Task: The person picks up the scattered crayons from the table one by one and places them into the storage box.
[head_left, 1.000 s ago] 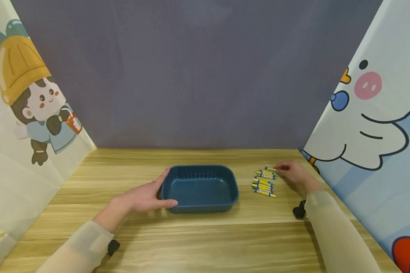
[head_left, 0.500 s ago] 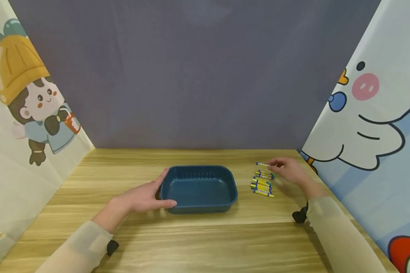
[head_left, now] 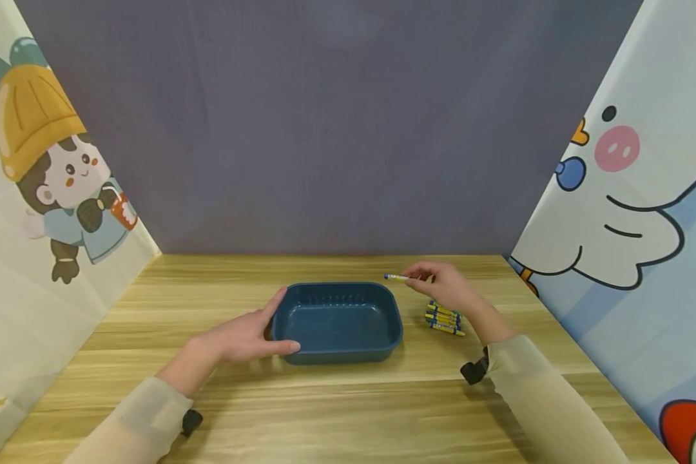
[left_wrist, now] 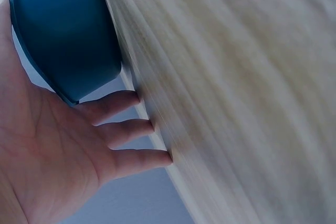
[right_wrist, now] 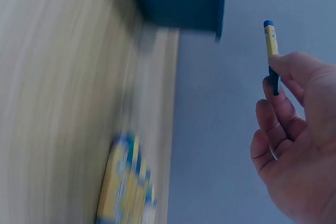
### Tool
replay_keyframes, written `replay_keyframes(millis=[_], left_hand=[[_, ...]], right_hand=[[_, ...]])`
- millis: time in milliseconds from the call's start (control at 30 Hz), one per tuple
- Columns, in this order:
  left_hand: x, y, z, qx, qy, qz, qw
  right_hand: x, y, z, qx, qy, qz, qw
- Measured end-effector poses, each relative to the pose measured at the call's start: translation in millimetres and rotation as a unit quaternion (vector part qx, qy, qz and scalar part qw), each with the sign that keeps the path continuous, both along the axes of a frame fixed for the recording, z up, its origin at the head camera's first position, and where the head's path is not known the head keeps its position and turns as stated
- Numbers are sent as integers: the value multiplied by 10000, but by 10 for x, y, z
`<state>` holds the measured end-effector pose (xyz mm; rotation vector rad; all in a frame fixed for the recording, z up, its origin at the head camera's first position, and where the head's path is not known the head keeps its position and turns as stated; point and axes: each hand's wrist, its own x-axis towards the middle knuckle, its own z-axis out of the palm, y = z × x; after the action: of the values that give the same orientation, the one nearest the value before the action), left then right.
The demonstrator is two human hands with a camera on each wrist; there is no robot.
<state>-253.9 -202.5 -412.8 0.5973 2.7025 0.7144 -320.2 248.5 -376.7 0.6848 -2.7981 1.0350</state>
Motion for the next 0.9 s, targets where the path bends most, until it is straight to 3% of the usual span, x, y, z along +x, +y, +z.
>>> replay_keyframes(millis=[367, 667, 900], left_hand=[[20, 19, 25, 22, -6, 3, 10000], [9, 24, 20, 67, -23, 19, 10000], [14, 16, 21, 97, -51, 8, 9999]], right_hand=[[73, -746, 83, -175, -65, 449, 9988], [141, -1207, -62, -245, -438, 764, 9958], [160, -1495, -178, -325, -458, 730, 9957]])
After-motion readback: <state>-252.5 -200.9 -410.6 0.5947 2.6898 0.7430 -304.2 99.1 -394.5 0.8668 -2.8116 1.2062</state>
